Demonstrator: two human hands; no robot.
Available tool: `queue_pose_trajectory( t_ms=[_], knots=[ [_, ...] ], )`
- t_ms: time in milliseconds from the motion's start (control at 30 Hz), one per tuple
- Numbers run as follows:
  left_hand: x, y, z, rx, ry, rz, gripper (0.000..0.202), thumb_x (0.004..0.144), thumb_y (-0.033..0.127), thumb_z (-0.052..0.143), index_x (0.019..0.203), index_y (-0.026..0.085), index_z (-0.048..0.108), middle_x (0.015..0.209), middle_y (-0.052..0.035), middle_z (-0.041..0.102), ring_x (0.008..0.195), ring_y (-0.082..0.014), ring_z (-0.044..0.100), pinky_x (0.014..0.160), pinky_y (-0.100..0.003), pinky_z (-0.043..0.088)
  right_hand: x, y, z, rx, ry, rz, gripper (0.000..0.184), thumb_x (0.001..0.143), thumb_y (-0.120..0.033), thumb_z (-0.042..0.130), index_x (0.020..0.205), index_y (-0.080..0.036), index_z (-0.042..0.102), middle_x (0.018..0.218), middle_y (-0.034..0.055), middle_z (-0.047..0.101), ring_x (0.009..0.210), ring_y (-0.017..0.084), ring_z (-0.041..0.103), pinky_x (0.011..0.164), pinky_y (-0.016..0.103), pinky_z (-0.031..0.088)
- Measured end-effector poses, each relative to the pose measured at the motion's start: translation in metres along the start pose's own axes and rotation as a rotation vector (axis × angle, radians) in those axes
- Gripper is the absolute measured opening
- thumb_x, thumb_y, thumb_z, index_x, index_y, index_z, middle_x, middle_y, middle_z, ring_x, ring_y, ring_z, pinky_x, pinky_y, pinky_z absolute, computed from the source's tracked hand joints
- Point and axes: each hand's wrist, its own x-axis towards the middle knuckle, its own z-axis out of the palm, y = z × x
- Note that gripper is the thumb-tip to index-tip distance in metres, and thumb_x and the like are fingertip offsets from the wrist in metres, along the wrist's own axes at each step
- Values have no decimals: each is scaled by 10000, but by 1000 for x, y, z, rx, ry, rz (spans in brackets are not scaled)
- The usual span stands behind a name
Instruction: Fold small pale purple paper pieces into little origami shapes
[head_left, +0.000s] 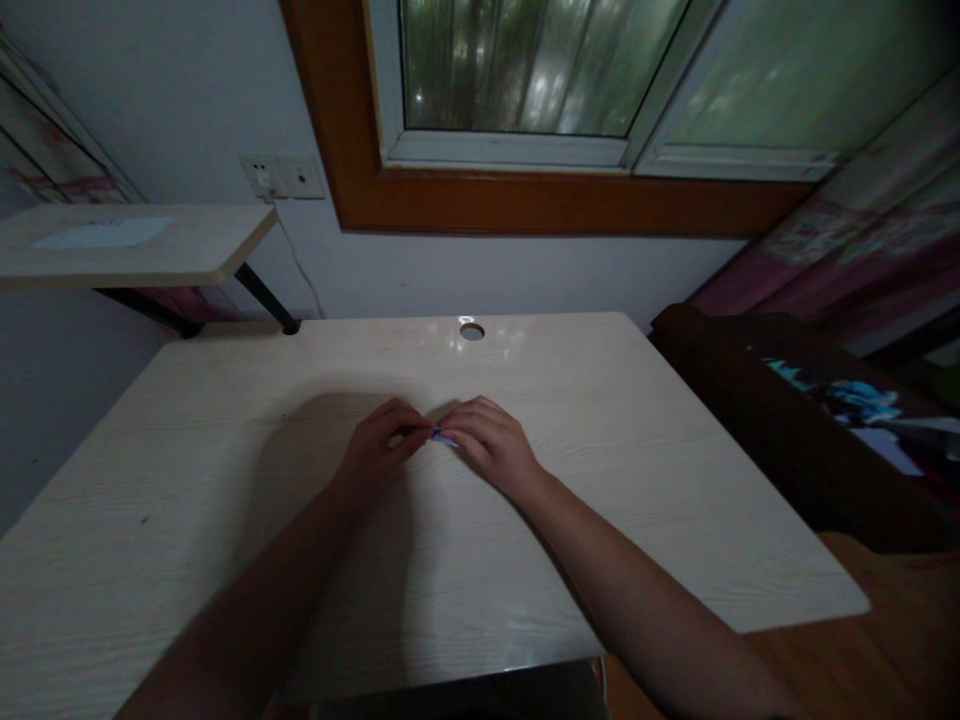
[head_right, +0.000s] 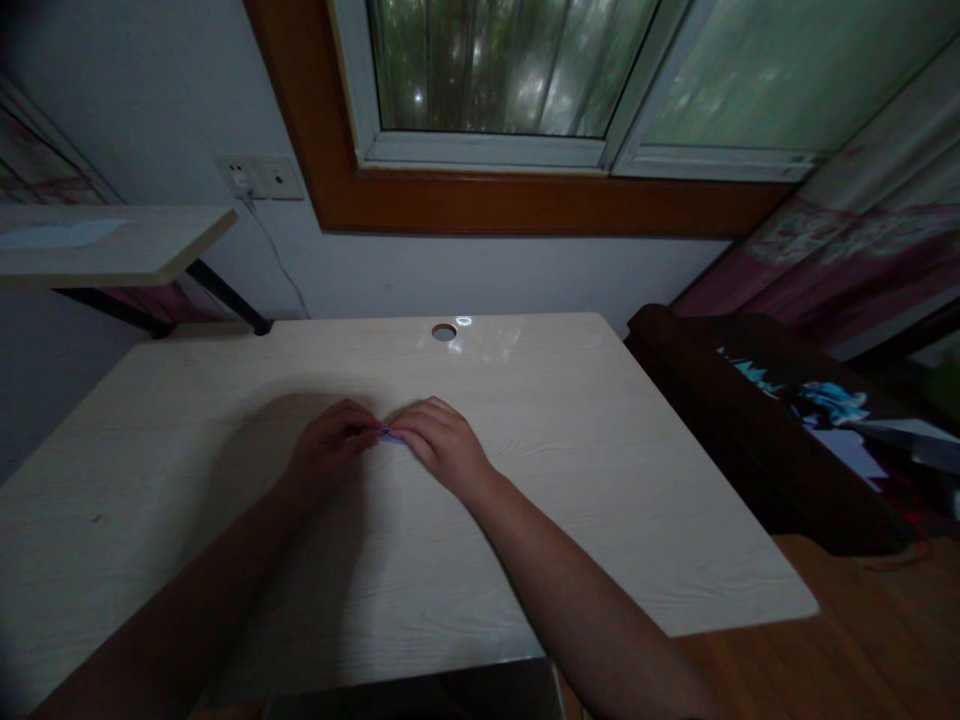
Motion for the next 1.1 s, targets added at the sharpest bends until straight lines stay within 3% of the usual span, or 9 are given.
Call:
queue_pose_trajectory(
  t_ms=[167,667,867,1100],
  knots=[
    [-1,-3,-1,-56,26,-55,84,863,271,652,866,196,688,783,-31,619,732,-140,589,659,-262,486,1,-1,-1,10,-15,-5,130,935,-212,560,1014,-223,664,962,59,718,914,194,645,846,371,521],
    [0,0,2,-43,71,-6,91,860,271,656,821,197,693,777,-35,641,742,-149,595,686,-277,478,2,-4,2,-2,20,24,73,915,-217,577,939,-206,646,887,70,698,835,191,625,777,359,511],
    [0,3,2,-46,27,-58,95,851,275,662,903,199,688,852,-46,643,777,-152,616,707,-272,509,1,-4,1,2,-1,21,53,904,-219,591,918,-208,641,868,66,692,831,190,620,773,356,510],
    [1,3,3,33,-3,25,91,830,272,685,887,205,707,845,-60,668,809,-172,626,749,-304,513,-1,-4,1,-26,-40,0,74,904,-249,599,947,-219,651,859,57,699,812,189,619,763,352,507]
  ],
)
